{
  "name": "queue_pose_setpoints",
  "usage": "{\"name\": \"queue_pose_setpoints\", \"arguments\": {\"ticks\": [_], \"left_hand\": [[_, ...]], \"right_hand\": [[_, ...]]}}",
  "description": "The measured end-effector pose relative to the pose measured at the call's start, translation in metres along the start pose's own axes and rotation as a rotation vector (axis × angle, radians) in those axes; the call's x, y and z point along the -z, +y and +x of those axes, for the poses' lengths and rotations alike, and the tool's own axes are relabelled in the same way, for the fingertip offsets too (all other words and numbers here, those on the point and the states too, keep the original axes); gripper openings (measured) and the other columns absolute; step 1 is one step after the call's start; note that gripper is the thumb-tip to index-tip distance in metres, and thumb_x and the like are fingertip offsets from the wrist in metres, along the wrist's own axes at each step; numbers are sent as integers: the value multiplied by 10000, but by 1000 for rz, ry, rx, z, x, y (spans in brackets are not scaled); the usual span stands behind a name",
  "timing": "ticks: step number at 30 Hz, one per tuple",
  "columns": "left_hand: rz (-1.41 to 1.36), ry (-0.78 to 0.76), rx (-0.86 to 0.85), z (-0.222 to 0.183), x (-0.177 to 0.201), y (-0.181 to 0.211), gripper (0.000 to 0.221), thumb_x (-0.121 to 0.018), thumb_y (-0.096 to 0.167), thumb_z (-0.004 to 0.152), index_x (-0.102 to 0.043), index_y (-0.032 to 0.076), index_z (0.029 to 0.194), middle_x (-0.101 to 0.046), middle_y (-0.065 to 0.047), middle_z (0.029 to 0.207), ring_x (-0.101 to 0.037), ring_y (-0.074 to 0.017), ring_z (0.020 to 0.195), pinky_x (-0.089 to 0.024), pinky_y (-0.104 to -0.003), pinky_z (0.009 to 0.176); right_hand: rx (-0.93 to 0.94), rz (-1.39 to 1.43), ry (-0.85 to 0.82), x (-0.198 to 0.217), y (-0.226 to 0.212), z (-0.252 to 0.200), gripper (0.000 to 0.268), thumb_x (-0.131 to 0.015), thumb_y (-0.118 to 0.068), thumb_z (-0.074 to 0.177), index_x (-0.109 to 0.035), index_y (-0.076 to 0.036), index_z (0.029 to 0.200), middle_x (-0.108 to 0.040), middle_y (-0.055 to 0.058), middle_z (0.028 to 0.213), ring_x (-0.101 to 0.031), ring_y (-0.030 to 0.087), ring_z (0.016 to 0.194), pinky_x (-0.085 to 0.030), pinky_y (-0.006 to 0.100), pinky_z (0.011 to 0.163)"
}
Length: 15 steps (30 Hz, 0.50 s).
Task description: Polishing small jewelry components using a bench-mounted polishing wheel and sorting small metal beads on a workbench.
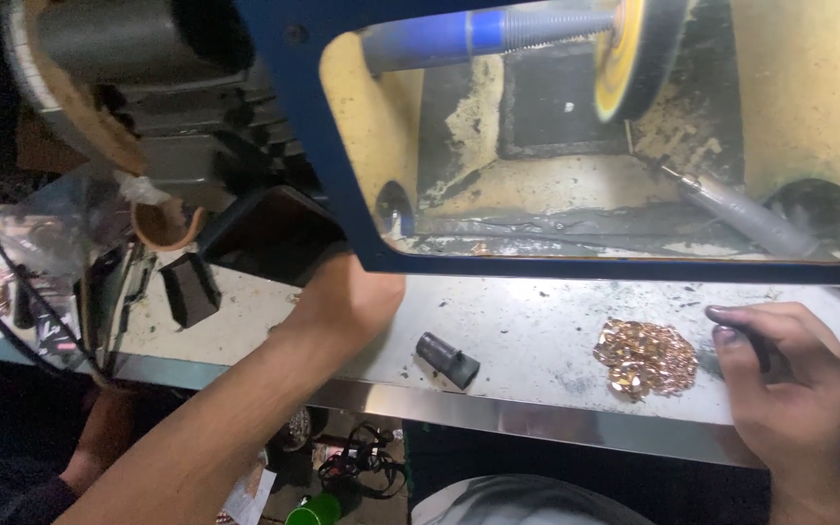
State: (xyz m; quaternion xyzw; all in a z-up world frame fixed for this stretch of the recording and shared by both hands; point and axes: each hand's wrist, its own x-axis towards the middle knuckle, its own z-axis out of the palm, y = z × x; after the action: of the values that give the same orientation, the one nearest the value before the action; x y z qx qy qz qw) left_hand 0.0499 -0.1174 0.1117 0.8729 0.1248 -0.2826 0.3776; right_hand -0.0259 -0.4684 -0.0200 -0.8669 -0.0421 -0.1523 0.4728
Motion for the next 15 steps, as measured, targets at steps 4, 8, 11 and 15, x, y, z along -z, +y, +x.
{"name": "queue_pose_setpoints", "arguments": {"ticks": [4,8,11,15], "left_hand": [[-38,67,-175,9,0,-19,291,-479,231,905,-747,128,947,-797,-55,980,-754,-207,974,-577,-305,829],[130,85,-62,11,7,-22,378,-470,295,853,-682,170,1141,-769,-51,1082,-714,-227,1029,-517,-355,849],[167,46,16,7,11,-10,373,-460,352,896,-642,156,1155,-767,-95,1116,-713,-281,999,-504,-372,837],[146,26,-13,1,10,-10,213,-402,185,942,-506,122,767,-621,-77,704,-586,-216,664,-446,-354,627]], "right_hand": [[24,2,6,-4,19,-12,78,-634,126,1123,-706,114,1151,-690,247,1153,-669,313,1064,-526,365,996],[-106,30,-26,-10,55,-27,111,-557,84,1227,-639,90,1301,-608,247,1355,-610,311,1196,-501,347,1033],[-243,45,-75,-16,74,-31,182,-497,25,1264,-619,119,1361,-584,269,1419,-595,342,1186,-540,385,914],[-309,52,-118,-20,94,-30,235,-421,42,1279,-562,162,1424,-532,323,1444,-576,421,1180,-529,454,903]]}}
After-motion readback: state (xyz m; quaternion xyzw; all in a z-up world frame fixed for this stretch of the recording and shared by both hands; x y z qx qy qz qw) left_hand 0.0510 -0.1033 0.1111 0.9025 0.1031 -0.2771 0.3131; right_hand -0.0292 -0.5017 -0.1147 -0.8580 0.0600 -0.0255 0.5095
